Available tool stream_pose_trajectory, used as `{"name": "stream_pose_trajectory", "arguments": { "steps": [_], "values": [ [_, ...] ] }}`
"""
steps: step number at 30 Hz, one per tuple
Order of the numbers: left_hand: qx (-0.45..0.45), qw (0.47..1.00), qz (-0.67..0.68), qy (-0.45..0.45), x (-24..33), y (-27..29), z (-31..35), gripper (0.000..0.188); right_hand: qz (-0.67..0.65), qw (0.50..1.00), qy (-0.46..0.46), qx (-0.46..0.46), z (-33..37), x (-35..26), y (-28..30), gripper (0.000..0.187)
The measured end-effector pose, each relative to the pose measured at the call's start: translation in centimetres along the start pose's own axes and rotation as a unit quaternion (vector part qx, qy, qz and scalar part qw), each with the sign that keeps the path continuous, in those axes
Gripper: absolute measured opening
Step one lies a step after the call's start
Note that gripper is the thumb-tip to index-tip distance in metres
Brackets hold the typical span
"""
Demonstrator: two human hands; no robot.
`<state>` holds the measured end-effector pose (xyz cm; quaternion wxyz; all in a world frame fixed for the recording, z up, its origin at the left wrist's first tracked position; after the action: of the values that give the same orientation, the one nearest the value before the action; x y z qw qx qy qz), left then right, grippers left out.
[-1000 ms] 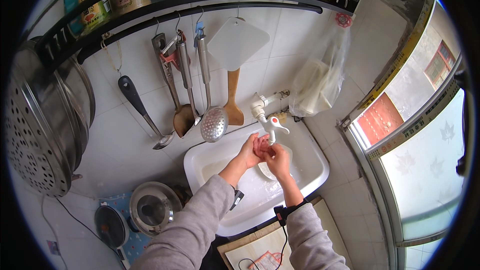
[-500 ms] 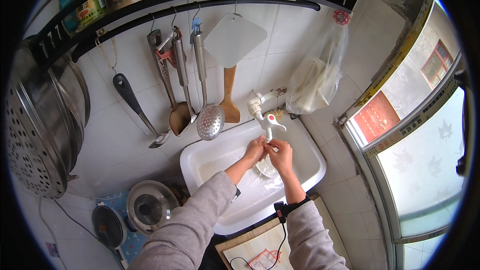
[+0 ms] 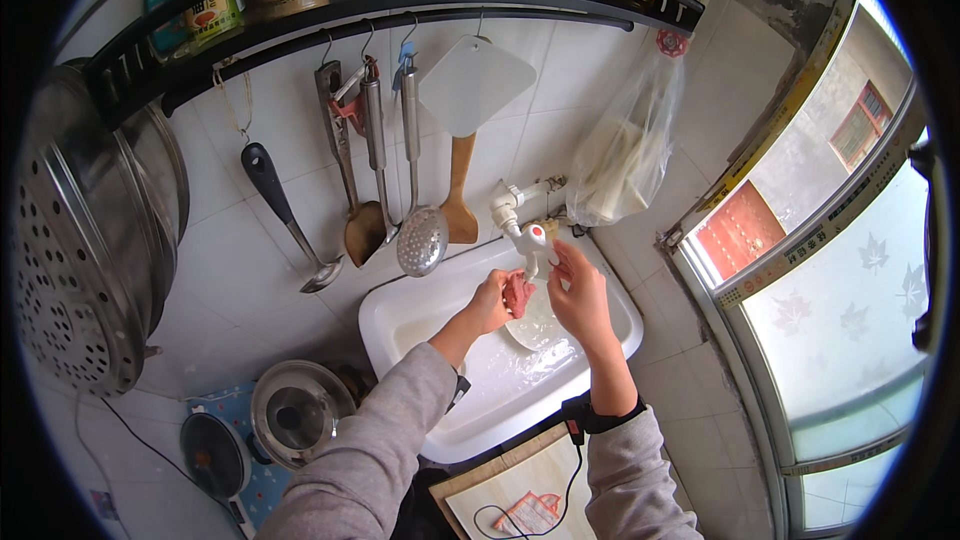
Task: The person assembles a pink electric fan by hand, attaching the front grille and securing it with a knob. They briefly wash their hands at a sink before returning to tighten the fan components.
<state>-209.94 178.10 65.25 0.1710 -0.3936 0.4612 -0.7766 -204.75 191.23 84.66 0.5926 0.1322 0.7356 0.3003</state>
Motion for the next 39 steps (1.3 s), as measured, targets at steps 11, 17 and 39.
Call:
{"name": "stream_pose_trajectory", "arguments": {
  "steps": [11, 17, 39],
  "values": [
    [-0.030, 0.960, -0.279, -0.009, -0.6, -2.3, 7.0, 0.049, -0.160, 0.967, -0.112, -0.165, 4.0, 8.8, -7.5, 0.112],
    [-0.058, 0.895, -0.436, 0.076, 0.4, -2.5, 10.0, 0.062, -0.119, 0.893, -0.258, -0.350, 4.3, 9.3, -8.9, 0.026],
    [-0.046, 0.322, -0.939, -0.109, 2.0, -8.1, 12.6, 0.019, 0.141, 0.843, -0.275, -0.441, 2.2, 2.2, -8.0, 0.030]
  ]
}}
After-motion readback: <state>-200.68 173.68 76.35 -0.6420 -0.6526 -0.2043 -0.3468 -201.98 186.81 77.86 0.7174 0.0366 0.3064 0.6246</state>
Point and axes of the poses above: each hand's wrist, its own z-axis away from the middle knuckle, its own y-axis out of the back of the hand, x = y × z, the point moved 2 cm from there along -z, towards the middle knuckle, and after that the axes turned 11 degrees about -x, right-handed, at the moved point
